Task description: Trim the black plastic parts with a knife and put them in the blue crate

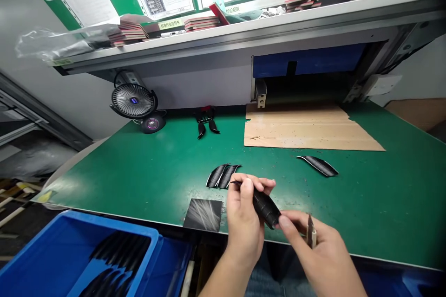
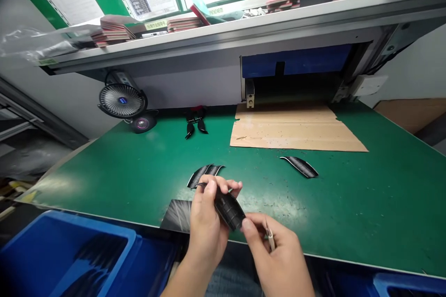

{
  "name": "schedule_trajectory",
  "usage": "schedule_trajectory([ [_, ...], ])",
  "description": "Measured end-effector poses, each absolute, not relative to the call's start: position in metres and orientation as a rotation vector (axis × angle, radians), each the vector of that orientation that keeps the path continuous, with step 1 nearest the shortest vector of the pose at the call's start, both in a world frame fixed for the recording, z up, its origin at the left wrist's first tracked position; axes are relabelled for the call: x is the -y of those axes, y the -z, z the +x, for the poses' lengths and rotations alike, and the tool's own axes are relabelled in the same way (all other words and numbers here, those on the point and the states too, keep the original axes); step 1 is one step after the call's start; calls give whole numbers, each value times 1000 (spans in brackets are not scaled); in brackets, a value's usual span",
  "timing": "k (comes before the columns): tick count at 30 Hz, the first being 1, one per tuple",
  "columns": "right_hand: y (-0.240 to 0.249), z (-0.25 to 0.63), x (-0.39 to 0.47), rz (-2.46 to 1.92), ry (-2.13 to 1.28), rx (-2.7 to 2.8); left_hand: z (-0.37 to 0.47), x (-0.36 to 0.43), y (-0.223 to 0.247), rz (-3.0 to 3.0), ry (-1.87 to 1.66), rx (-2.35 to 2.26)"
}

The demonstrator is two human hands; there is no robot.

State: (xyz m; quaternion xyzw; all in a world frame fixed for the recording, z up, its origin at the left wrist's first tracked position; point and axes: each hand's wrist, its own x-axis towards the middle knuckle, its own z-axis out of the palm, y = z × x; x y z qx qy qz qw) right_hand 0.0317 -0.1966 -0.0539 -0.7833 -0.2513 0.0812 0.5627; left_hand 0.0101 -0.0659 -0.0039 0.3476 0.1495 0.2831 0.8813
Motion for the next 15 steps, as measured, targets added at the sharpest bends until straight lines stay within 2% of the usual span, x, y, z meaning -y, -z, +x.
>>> schedule_trajectory([
  [4,49,33,187,-1849,-40,832,1,64,-3,579,-394,-372],
  [7,49,29,184,-1840,13,879,2,56,-4,392,-444,-527],
  [15,65,9,194,-1823,-324,745,2,41,-5,201,-718,-551],
])
